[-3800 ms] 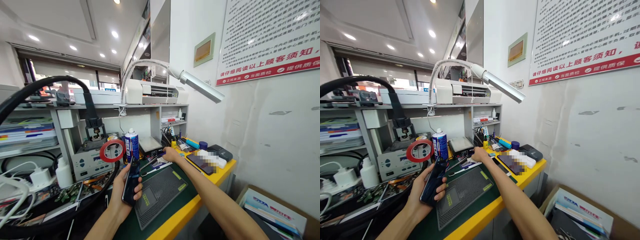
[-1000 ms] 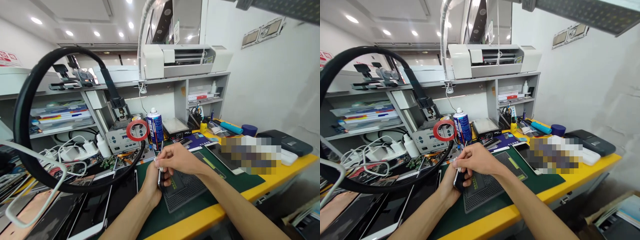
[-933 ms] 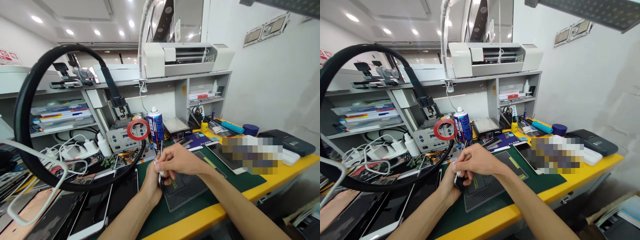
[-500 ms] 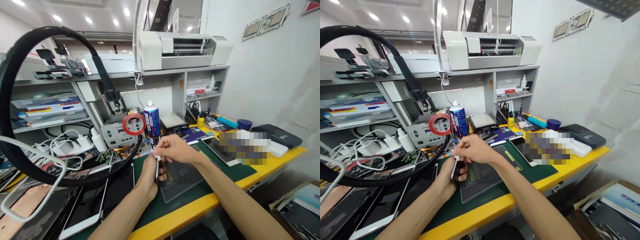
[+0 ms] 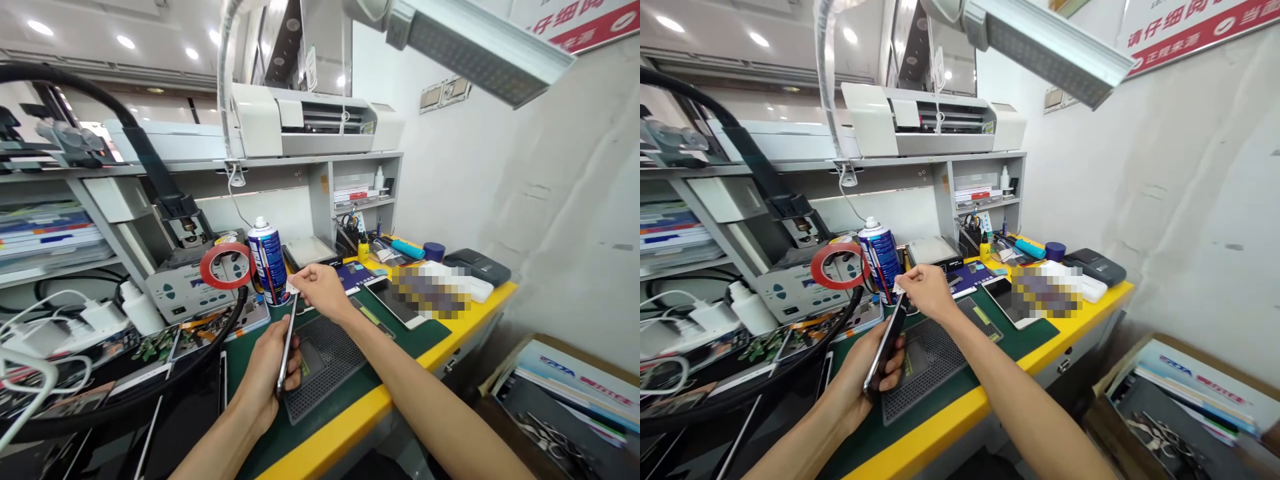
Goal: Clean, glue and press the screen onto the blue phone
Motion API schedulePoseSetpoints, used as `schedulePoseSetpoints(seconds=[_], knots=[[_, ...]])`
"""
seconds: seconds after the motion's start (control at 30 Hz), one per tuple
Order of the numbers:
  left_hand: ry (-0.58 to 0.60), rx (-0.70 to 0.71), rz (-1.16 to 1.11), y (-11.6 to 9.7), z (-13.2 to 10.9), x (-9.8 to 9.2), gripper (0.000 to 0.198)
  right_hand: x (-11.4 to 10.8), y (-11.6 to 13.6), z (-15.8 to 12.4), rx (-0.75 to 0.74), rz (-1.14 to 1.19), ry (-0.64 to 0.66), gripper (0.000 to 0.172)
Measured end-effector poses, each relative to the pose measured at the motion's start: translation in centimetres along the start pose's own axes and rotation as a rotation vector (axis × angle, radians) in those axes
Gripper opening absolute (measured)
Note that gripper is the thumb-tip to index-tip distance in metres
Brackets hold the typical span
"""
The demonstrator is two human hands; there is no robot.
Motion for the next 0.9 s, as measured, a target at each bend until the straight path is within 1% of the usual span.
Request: schedulePoseSetpoints(seconds=[0.13, 0.23, 0.3, 0.33, 0.4, 0.5, 0.53, 0.6, 0.63, 0.67, 0.7, 0.73, 0.8, 0.83, 0.9], knots=[[0.022, -0.034, -0.065, 0.0, 0.0, 0.0, 0.026, 1.0, 0.7, -0.4, -0.044, 0.012, 0.075, 0.022], [0.034, -0.034, -0.117, -0.3, 0.0, -0.3, 0.023, 2.6, 0.9, -0.6, -0.063, 0.033, 0.178, 0.025], [0.069, 0.000, -0.164, -0.7, 0.1, -0.4, 0.020, 3.6, 1.0, -0.9, -0.059, 0.047, 0.263, 0.031], [0.101, 0.031, -0.186, -1.0, 0.1, -0.4, 0.019, 4.2, 1.1, -1.1, -0.048, 0.054, 0.321, 0.034], [0.176, 0.099, -0.198, -1.5, 0.2, -0.4, 0.025, 5.8, 1.2, -1.9, -0.012, 0.076, 0.487, 0.039], [0.233, 0.190, -0.109, -1.8, 0.3, -1.1, 0.038, 8.0, 1.4, -3.6, 0.036, 0.108, 0.753, 0.040], [0.237, 0.217, -0.075, -1.9, 0.3, -1.4, 0.037, 8.5, 1.5, -4.0, 0.046, 0.120, 0.816, 0.040], [0.244, 0.258, -0.058, -2.1, 0.2, -1.8, 0.035, 9.2, 1.6, -4.3, 0.055, 0.160, 0.865, 0.040], [0.250, 0.271, -0.087, -2.2, 0.2, -1.8, 0.034, 9.3, 1.6, -4.1, 0.053, 0.183, 0.853, 0.040], [0.264, 0.271, -0.137, -2.3, 0.1, -1.6, 0.033, 9.2, 1.5, -3.7, 0.045, 0.203, 0.808, 0.040], [0.289, 0.251, -0.197, -2.4, 0.1, -1.2, 0.031, 8.7, 1.4, -3.1, 0.035, 0.212, 0.731, 0.040], [0.326, 0.207, -0.260, -2.4, 0.0, -0.5, 0.029, 7.9, 1.2, -2.3, 0.024, 0.209, 0.632, 0.041], [0.428, 0.071, -0.360, -2.2, -0.2, 1.2, 0.023, 6.0, 0.8, -1.2, 0.016, 0.183, 0.441, 0.041], [0.482, -0.006, -0.393, -2.0, -0.4, 2.1, 0.027, 5.0, 0.5, -0.8, 0.019, 0.168, 0.365, 0.041], [0.562, -0.129, -0.435, -1.8, -0.8, 3.1, 0.034, 3.2, 0.1, -0.4, 0.026, 0.144, 0.271, 0.037]])
Point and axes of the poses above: each hand's wrist, its own z-axis towards the middle knuckle, its own x-axis out of the palm, y = z × x, the point moved 9 cm from there along z, towards the middle knuckle, and after that the axes turned 13 degrees about y, right-handed, at the moved point
